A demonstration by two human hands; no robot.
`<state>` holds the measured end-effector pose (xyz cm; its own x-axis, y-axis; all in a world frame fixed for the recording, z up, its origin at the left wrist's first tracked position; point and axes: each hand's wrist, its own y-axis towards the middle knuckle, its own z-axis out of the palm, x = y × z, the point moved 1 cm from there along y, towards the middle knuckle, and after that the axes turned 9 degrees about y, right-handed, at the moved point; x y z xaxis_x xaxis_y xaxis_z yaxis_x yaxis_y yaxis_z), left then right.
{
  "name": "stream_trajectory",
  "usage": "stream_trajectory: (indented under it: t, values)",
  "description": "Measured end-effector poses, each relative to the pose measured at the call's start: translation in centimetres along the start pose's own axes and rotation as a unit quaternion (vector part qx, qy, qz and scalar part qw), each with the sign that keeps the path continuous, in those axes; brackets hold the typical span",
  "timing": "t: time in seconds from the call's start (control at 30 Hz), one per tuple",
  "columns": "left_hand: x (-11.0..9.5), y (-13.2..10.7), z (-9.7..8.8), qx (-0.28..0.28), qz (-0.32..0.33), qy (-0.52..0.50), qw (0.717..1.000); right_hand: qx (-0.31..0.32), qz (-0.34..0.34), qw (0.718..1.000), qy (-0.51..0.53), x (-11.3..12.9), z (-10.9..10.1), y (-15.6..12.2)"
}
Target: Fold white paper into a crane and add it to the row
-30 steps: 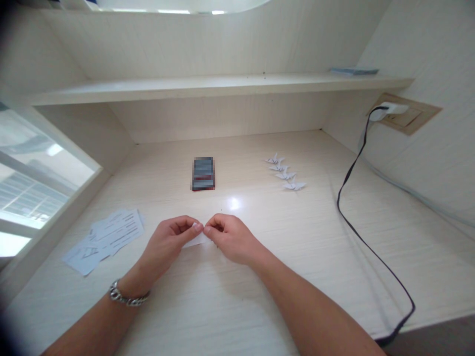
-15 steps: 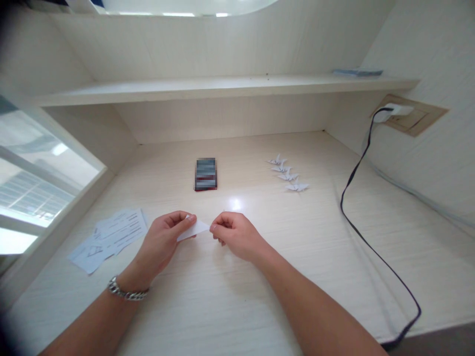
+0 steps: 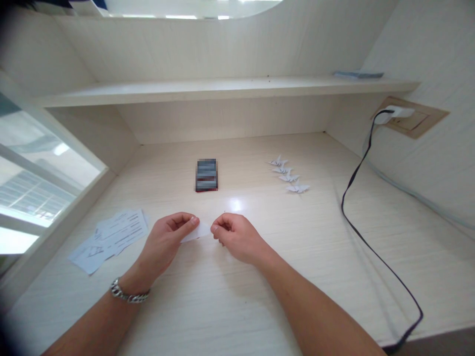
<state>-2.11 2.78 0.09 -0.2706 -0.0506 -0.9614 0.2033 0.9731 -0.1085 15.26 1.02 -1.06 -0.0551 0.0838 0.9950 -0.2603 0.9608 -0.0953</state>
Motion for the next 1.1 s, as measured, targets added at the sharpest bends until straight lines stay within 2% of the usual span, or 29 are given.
stream_trajectory:
  t: [0.23,0.47,0.67,0.87,0.97,1.1]
  values:
    - [-0.1,-0.4,0.8,0.056,0.023,0.062,0.996,0.015,-0.012,0.999,-0.044,0.5,0.5,-0.3]
    - [-0.4,-0.5,1.5,0.077,-0.025,-0.003,0.997,-0.009,0.011,1.000,0.002,0.2,0.7,0.0]
    - [-0.2,-0.1,0.2,0.042,-0.054,-0.082,0.994,0.009,0.034,0.998,0.051,0.1,0.6,0.0]
    - [-0.5,0.3,-1.8,-0.032,-0.057,-0.121,0.990,-0.015,0.025,0.996,0.084,0.7,0.0,-0.1]
    - [-0.7,0.2,-1.7,-0.015,-0.041,-0.091,0.995,-0.036,0.024,0.994,0.101,0.7,-0.1,0.1]
    - [-0.9,-0.1,-0.6,0.014,-0.016,-0.022,1.000,-0.022,0.011,0.997,0.072,0.5,0.1,0.2]
